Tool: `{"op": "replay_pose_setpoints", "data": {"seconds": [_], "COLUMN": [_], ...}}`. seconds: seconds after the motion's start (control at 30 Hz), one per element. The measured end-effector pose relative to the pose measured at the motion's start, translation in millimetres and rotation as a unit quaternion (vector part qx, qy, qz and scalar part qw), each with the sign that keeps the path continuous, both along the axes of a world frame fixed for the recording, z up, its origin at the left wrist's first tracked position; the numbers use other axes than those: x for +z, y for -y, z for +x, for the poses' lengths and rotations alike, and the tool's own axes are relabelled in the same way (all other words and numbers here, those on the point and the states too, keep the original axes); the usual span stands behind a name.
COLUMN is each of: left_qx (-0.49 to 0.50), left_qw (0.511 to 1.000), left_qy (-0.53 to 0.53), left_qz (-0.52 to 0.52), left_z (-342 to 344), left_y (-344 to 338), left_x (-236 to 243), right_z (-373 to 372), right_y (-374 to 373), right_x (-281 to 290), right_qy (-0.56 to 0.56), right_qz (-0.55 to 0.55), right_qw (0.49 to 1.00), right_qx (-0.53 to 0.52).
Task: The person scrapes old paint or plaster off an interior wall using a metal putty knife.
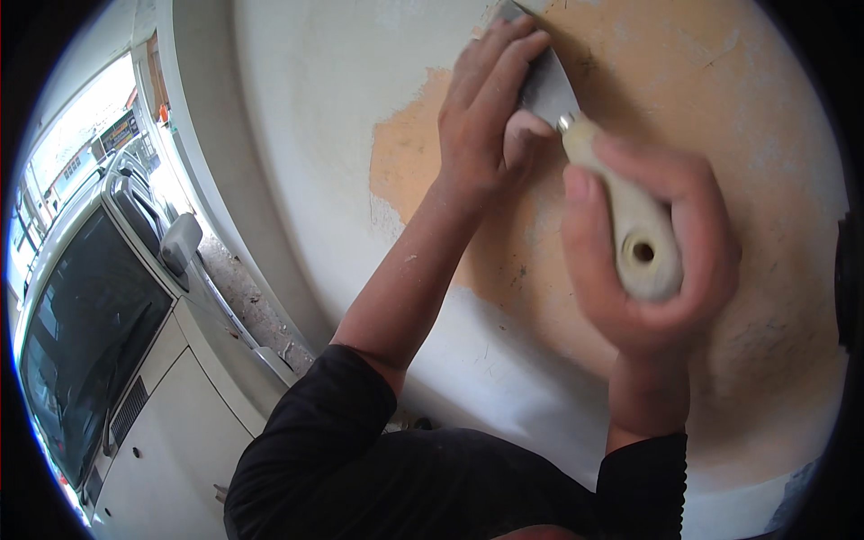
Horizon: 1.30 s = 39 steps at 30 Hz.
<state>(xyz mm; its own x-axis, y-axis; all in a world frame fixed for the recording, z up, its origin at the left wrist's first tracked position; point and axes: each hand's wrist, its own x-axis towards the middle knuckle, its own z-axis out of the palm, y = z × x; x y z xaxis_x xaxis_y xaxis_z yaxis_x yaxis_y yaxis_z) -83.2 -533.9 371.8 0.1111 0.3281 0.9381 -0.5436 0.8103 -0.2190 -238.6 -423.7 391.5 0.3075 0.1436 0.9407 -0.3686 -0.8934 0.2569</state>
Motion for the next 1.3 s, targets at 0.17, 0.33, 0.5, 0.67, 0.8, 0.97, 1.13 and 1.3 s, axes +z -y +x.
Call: {"op": "replay_pose_setpoints", "data": {"seconds": [0.17, 0.33, 0.5, 0.67, 0.8, 0.97, 1.13, 1.3], "left_qx": [-0.029, -0.034, -0.032, -0.013, -0.012, -0.007, -0.005, -0.028], "left_qw": [0.999, 0.999, 0.999, 1.0, 0.999, 1.0, 1.0, 0.999], "left_qy": [-0.013, 0.016, 0.02, 0.019, 0.033, -0.004, 0.003, 0.028], "left_qz": [0.009, 0.0, -0.017, -0.018, 0.001, 0.012, 0.01, 0.009], "left_z": [-2, -1, -2, 1, 2, 3, 0, -1], "left_y": [3, 9, 0, 1, 2, -1, -2, 2], "left_x": [-4, -4, 4, 4, 0, 2, 4, -2], "right_z": [3, -2, -1, 1, 1, 5, 0, -2], "right_y": [-9, -12, -13, -3, -10, 2, 3, -14], "right_x": [0, -11, -6, -2, -2, 5, 1, -10], "right_qy": [-0.006, 0.012, 0.02, 0.015, 0.007, 0.02, 0.018, 0.012], "right_qz": [-0.011, 0.016, 0.012, 0.012, -0.001, -0.012, -0.03, 0.008], "right_qw": [1.0, 0.999, 0.999, 1.0, 1.0, 1.0, 0.999, 0.999], "right_qx": [-0.013, -0.03, -0.038, -0.012, -0.019, 0.013, 0.007, -0.049]}}
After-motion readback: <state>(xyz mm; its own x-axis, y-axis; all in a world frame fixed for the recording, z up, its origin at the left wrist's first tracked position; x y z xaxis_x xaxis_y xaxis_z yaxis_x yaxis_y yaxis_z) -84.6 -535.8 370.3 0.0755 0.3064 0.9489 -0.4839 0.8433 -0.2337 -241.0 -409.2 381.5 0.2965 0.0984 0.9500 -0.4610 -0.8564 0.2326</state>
